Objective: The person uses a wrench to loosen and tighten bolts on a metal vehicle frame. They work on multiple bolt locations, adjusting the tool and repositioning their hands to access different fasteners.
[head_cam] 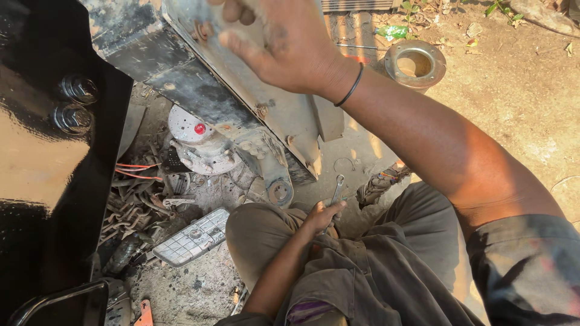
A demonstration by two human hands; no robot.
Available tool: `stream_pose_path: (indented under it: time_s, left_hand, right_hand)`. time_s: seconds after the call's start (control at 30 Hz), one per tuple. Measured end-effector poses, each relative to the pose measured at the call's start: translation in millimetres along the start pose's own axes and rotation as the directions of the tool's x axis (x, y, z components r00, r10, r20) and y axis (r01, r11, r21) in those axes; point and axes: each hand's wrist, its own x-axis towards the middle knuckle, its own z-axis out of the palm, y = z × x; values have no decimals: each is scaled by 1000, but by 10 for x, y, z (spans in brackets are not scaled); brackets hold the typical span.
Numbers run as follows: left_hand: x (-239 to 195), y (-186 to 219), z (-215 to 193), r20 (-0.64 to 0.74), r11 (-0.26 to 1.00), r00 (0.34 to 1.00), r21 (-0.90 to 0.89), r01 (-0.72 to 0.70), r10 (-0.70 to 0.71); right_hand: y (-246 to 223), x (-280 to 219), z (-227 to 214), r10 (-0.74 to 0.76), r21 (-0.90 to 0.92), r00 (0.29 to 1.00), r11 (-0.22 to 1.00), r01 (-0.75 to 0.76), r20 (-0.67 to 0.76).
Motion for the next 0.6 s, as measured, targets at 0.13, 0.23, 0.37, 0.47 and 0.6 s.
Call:
stream_pose_path:
  time_s: [0.13,0.23,0.37,0.47,0.6]
  left_hand:
    - [27,14,5,6,999,1000,34,27,-28]
    - [19,26,-26,-1,999,1000,44,12,-12]
    - [26,48,-21,10,995,999,90,33,-34]
    - [7,47,11,23,995,1000,96,19,-21]
    - [37,83,36,-8,994,999,102,33,-32]
  right_hand:
    - [5,70,47,-85,-70,993,993,91,82]
    - [-4,96,82,-83,-67,993,994,88,80]
    - [50,50,113,-65,-75,994,995,72,88]
    - [97,24,179,-57,-105,994,992,67,94]
    - [131,50,239,-34,-139,997,989,44,70]
